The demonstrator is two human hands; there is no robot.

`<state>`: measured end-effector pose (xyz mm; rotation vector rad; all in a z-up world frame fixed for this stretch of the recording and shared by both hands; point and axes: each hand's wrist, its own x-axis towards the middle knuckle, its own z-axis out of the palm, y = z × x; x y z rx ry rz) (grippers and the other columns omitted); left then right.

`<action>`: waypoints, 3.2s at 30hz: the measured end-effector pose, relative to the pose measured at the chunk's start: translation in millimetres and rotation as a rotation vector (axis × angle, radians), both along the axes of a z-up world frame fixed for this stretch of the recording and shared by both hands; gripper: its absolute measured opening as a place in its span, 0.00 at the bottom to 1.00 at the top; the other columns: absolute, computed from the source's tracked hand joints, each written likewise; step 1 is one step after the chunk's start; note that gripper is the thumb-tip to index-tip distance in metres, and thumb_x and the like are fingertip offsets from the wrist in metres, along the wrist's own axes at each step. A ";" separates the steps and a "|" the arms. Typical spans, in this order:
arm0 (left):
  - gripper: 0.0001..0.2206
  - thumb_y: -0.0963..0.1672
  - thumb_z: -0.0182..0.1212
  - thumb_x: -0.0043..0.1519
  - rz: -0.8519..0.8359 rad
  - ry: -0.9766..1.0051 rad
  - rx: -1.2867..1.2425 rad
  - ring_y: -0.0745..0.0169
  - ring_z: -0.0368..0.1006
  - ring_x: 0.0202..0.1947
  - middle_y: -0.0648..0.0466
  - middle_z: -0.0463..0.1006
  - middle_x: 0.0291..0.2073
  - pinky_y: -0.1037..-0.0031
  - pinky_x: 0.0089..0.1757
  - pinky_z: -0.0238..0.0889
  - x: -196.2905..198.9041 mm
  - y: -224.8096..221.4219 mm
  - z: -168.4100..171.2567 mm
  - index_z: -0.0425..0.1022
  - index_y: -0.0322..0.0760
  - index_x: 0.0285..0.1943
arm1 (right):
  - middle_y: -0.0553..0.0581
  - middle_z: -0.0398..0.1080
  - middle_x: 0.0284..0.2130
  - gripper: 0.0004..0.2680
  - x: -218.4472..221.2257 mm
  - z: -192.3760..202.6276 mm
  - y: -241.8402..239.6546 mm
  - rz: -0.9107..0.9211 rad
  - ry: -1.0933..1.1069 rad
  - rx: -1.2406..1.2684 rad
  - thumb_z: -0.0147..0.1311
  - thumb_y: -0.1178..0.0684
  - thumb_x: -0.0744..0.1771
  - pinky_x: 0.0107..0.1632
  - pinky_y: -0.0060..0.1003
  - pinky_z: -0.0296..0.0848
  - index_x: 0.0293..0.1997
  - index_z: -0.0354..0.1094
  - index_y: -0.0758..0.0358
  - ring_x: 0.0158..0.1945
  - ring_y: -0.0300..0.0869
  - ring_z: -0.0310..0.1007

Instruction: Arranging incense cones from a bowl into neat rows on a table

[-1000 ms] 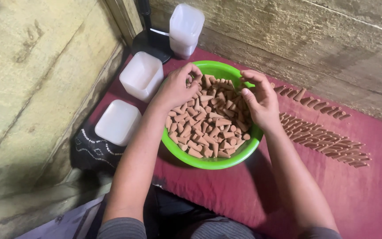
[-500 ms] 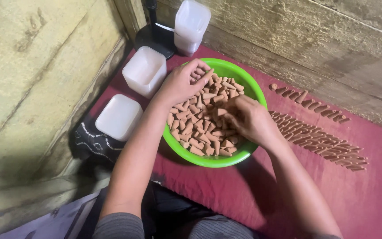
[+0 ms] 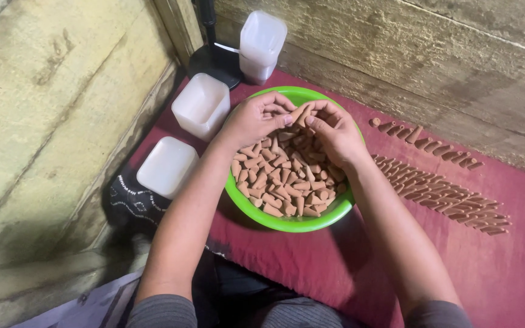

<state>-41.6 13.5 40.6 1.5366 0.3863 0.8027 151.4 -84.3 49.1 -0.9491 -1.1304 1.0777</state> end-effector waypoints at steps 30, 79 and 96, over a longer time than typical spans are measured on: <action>0.22 0.53 0.70 0.55 -0.126 0.851 0.837 0.43 0.69 0.60 0.49 0.72 0.61 0.55 0.56 0.59 -39.7 -112.5 42.6 0.80 0.43 0.55 | 0.59 0.71 0.36 0.08 19.1 -15.2 -0.3 -0.419 -0.572 0.422 0.64 0.63 0.67 0.29 0.35 0.70 0.48 0.72 0.69 0.32 0.45 0.73; 0.23 0.52 0.46 0.67 0.321 0.933 0.841 0.23 0.51 0.72 0.34 0.62 0.70 0.38 0.63 0.48 3.5 -215.7 18.0 0.72 0.35 0.65 | 0.62 0.69 0.34 0.06 19.4 -12.9 -7.2 -0.305 -0.665 0.457 0.65 0.63 0.68 0.30 0.37 0.71 0.44 0.71 0.70 0.31 0.49 0.72; 0.11 0.53 0.67 0.54 0.769 0.994 1.039 0.53 0.66 0.39 0.59 0.68 0.38 0.59 0.37 0.60 -35.8 -44.2 -19.8 0.78 0.51 0.40 | 0.64 0.69 0.32 0.06 19.9 -17.2 -3.9 -0.304 -0.718 0.449 0.65 0.61 0.67 0.29 0.40 0.71 0.44 0.71 0.70 0.31 0.52 0.73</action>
